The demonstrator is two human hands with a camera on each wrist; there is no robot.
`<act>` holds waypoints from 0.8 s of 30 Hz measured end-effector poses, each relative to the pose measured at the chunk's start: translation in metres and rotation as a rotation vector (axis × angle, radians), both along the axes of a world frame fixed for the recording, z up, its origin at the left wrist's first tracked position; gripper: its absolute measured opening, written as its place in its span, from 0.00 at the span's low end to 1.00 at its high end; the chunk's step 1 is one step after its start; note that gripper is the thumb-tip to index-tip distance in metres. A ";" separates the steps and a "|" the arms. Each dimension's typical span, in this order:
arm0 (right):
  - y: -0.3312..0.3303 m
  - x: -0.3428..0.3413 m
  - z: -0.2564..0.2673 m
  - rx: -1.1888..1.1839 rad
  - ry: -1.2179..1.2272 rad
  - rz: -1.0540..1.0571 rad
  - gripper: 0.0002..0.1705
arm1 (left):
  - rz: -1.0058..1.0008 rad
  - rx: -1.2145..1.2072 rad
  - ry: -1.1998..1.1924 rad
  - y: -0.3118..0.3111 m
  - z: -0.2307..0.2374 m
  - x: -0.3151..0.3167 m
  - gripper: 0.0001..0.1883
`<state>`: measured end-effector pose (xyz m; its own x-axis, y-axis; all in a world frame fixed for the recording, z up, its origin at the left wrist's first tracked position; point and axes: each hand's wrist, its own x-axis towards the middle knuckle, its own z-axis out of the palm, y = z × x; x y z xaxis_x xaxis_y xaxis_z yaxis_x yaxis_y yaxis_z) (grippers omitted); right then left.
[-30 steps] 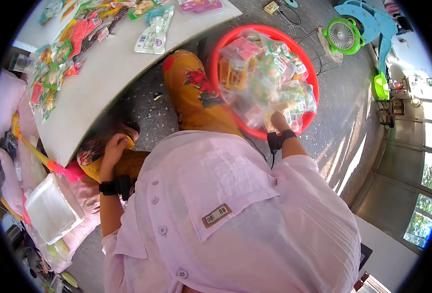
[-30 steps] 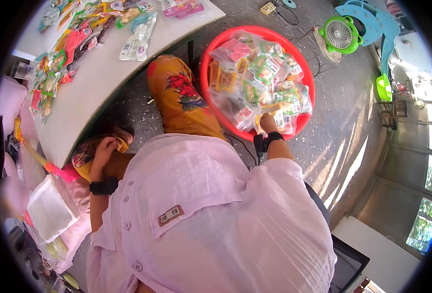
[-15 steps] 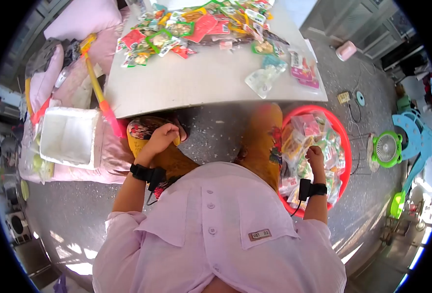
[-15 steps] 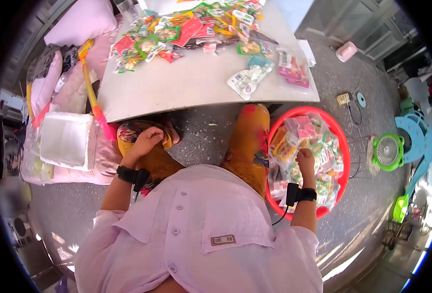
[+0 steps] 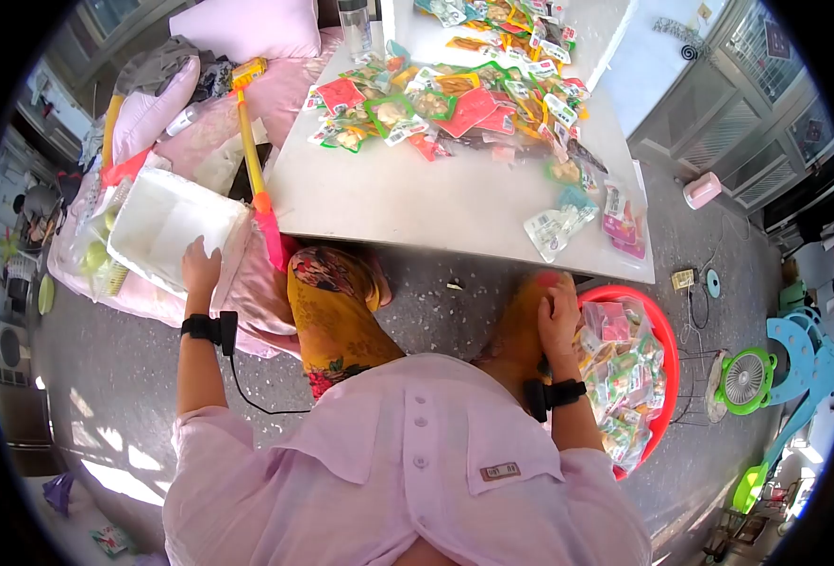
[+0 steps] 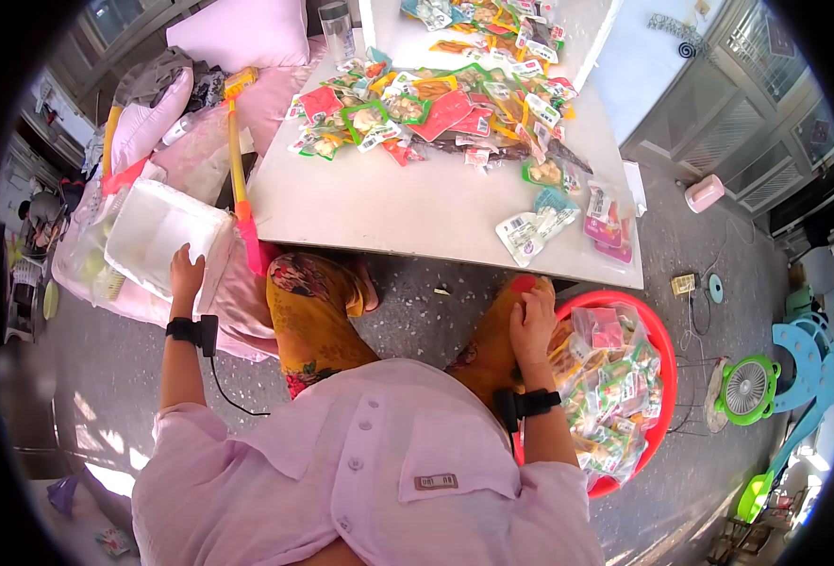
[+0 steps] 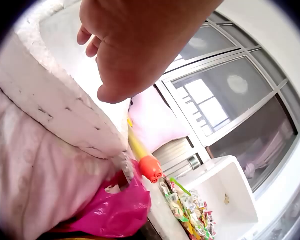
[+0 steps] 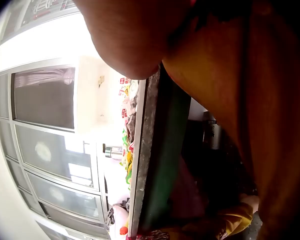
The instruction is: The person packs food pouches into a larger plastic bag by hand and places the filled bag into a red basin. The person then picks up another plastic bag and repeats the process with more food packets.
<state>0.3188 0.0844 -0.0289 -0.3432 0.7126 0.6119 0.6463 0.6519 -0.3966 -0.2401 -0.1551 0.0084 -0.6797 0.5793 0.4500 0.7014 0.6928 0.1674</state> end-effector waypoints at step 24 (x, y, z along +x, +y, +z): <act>-0.001 0.003 -0.006 -0.006 -0.032 0.003 0.11 | 0.081 -0.124 -0.234 -0.019 -0.025 -0.040 0.13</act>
